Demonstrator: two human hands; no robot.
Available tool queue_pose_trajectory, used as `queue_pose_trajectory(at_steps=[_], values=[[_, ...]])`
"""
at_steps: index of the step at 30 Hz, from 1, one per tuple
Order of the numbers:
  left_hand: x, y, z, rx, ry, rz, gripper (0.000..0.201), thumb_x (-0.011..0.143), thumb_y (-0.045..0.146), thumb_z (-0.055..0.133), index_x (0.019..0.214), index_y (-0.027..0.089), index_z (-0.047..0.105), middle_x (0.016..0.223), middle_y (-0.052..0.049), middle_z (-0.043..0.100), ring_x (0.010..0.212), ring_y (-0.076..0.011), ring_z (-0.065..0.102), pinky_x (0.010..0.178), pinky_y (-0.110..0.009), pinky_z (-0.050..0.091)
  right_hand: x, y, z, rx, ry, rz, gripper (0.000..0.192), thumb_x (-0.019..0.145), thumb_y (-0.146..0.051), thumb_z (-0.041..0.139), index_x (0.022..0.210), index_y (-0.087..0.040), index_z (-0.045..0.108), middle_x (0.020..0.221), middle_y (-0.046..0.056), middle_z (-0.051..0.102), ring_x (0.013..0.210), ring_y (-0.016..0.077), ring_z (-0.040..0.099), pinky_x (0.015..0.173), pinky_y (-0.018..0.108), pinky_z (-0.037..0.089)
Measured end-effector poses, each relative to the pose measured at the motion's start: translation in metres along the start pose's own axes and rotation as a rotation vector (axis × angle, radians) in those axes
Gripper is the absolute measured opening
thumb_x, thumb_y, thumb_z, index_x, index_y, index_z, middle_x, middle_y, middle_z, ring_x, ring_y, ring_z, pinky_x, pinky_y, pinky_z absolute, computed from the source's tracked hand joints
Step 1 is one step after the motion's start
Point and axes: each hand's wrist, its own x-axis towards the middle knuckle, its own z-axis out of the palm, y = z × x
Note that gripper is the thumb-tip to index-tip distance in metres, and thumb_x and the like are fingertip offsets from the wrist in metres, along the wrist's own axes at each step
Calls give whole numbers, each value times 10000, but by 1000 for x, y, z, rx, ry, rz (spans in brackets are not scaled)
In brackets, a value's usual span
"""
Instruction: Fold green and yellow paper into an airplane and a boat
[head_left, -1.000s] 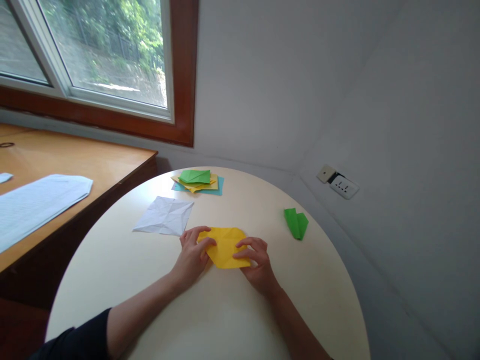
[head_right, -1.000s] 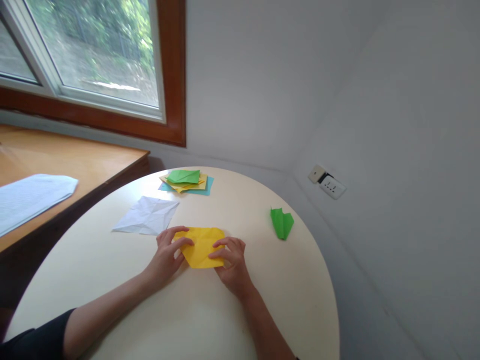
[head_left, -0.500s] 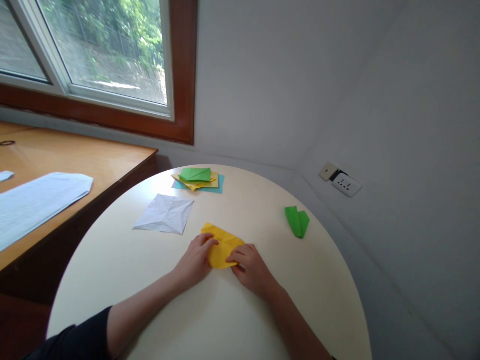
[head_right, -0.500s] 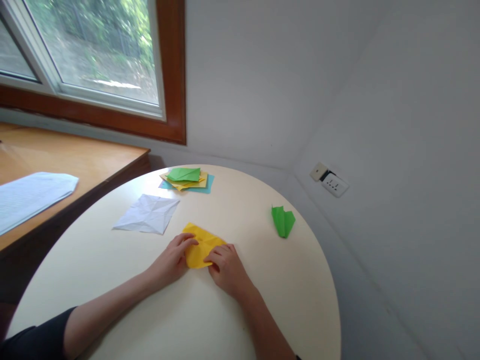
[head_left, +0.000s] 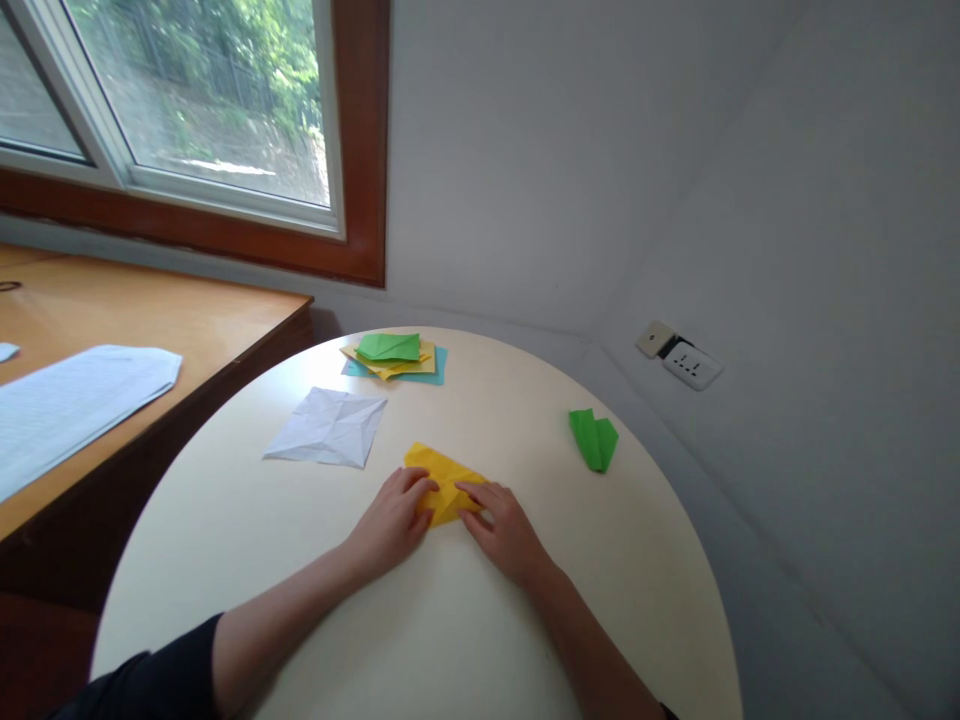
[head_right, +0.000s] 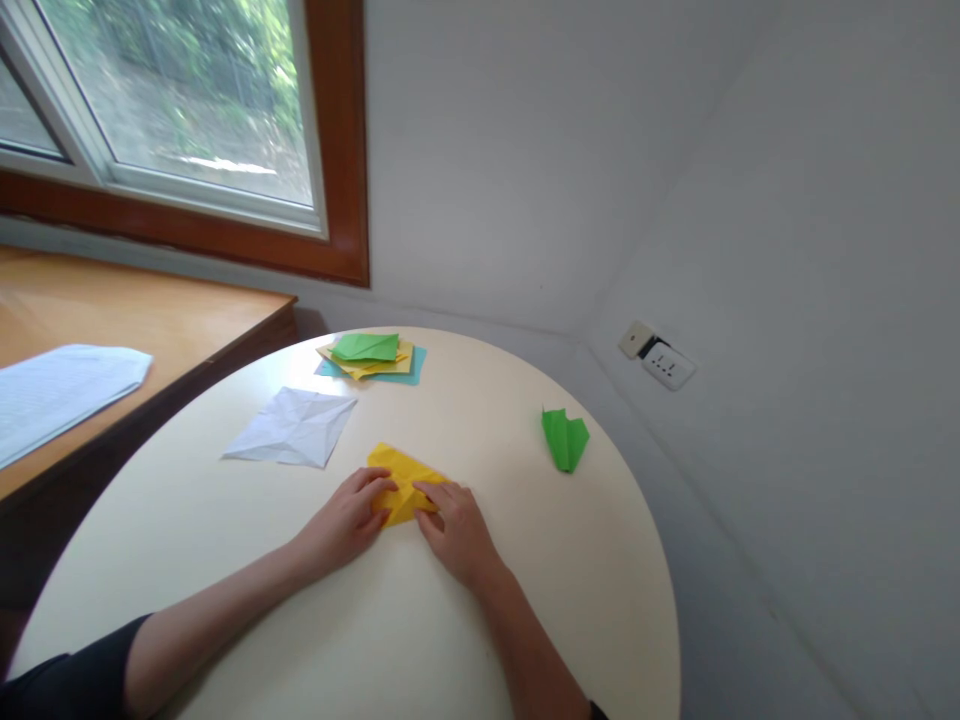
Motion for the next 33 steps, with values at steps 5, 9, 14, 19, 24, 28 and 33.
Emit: queue_pose_trajectory(at_steps=[5,9,14,19,24,28,33], values=[[1,1,-1,8,-3,0,261,756,121,499,999,180,575,1114,-106,552,1051,-242,517,940,-427,437,1,1,0,-7,20,59,347,774,-153,560,1118,-200,575,955,58,676,814,182,600,786,349,469],[1,1,-1,3,9,16,254,753,123,510,987,192,581,1101,-99,560,1038,-236,526,927,-424,446,1,2,0,-33,37,84,314,779,-166,559,1088,-203,594,889,47,678,789,178,596,765,338,466],[1,0,0,12,11,17,252,759,118,506,989,186,582,1106,-104,557,1047,-241,521,933,-433,440,2,2,0,-62,40,99,258,779,-156,558,1029,-188,619,819,45,664,760,178,584,735,336,466],[1,0,0,16,2,13,259,760,117,504,996,192,580,1110,-100,555,1050,-243,519,935,-431,440,2,2,0,-55,47,93,229,780,-156,557,994,-200,628,793,36,655,753,174,575,726,325,462],[1,1,-1,20,-5,15,259,759,109,502,993,187,582,1110,-101,555,1052,-244,516,936,-427,436,2,1,-1,-54,35,106,227,772,-147,568,984,-198,631,804,37,655,762,179,571,735,329,462],[1,2,-2,36,-24,27,262,765,96,485,1000,161,579,1113,-119,551,1051,-250,513,932,-437,433,2,1,-1,-43,29,104,209,773,-140,565,964,-180,637,813,49,655,773,183,570,742,336,467],[1,2,-2,25,-1,37,258,759,99,490,986,184,579,1101,-107,558,1039,-245,518,920,-439,440,2,2,0,-14,58,89,201,777,-146,557,953,-198,638,819,45,658,771,178,571,741,332,473]])
